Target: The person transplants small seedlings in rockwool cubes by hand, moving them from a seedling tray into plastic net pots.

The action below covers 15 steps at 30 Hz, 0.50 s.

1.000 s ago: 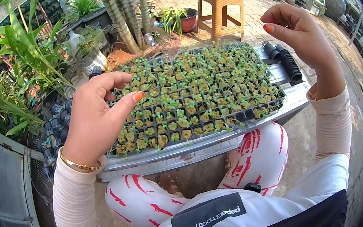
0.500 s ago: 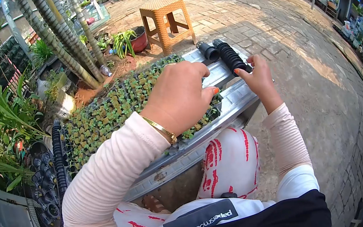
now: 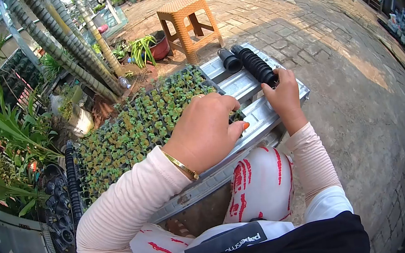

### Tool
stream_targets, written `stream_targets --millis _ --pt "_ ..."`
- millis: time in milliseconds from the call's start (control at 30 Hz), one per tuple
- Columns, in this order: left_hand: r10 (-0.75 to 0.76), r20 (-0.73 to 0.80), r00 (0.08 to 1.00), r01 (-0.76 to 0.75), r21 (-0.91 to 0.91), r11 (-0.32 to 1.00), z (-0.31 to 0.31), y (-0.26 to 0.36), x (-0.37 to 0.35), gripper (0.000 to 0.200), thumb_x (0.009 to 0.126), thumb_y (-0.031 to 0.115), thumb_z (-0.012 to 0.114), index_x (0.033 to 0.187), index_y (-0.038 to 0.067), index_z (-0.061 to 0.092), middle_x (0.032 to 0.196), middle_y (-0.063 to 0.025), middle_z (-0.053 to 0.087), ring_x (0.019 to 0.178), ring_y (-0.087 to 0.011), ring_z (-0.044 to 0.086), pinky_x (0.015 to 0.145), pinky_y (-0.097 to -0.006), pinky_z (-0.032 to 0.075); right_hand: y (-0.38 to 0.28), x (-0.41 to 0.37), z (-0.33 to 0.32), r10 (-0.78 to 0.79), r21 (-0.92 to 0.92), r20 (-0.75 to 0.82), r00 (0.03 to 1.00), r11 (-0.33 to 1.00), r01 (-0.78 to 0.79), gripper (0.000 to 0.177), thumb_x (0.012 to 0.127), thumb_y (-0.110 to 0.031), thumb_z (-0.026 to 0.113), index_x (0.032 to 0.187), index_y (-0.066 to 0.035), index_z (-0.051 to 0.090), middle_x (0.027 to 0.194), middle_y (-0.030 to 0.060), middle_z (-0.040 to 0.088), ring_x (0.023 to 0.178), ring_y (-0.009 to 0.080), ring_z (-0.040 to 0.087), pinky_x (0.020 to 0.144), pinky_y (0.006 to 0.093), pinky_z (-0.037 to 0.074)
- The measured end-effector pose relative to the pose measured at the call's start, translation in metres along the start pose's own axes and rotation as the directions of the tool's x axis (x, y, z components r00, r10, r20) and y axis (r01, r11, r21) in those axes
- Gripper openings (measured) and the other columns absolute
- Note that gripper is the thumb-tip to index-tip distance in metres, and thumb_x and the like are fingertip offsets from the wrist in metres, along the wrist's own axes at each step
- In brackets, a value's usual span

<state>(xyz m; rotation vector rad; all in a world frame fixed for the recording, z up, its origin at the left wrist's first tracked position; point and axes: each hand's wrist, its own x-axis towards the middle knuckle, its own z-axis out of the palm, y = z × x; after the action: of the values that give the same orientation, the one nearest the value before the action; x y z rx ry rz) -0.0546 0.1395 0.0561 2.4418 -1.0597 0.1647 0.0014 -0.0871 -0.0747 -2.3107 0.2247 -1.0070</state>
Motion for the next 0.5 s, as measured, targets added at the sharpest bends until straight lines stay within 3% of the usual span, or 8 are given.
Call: stream_targets --millis 167,333,500 --pt "-0.041 0.046 0.998 0.044 -0.050 0.998 -0.006 0.001 -0.005 0.028 0.072 0.017 0.067 0.090 -0.003 0.063 0.088 -0.0199 0.063 0.081 -0.0327 0.061 0.075 -0.0374 0.047 -0.006 -0.006 -0.004 -0.015 -0.028 0.005 1.000 0.999 0.015 0.043 0.063 -0.015 0.072 0.102 0.000 0.060 0.094 0.0183 0.053 0.083 0.0332 0.057 0.075 0.0375 0.047" --pt "0.057 -0.051 0.997 -0.062 -0.119 0.991 -0.015 -0.001 -0.030 0.027 0.074 0.016 0.066 0.093 -0.002 0.062 0.088 -0.0179 0.063 0.080 -0.0316 0.060 0.073 -0.0378 0.046 -0.005 -0.005 -0.006 -0.050 -0.081 0.040 0.998 0.995 0.053 0.047 0.062 -0.016 0.071 0.106 -0.002 0.060 0.093 0.0169 0.052 0.083 0.0309 0.056 0.076 0.0362 0.047" --pt "0.032 -0.068 0.997 -0.040 -0.124 0.991 -0.033 -0.004 -0.061 0.028 0.074 0.016 0.067 0.095 -0.001 0.061 0.089 -0.0166 0.063 0.082 -0.0308 0.059 0.075 -0.0375 0.045 -0.010 -0.001 -0.008 -0.027 -0.096 0.069 0.997 0.995 0.033 0.050 0.063 -0.015 0.068 0.110 -0.003 0.059 0.096 0.0172 0.050 0.084 0.0306 0.056 0.078 0.0359 0.046"
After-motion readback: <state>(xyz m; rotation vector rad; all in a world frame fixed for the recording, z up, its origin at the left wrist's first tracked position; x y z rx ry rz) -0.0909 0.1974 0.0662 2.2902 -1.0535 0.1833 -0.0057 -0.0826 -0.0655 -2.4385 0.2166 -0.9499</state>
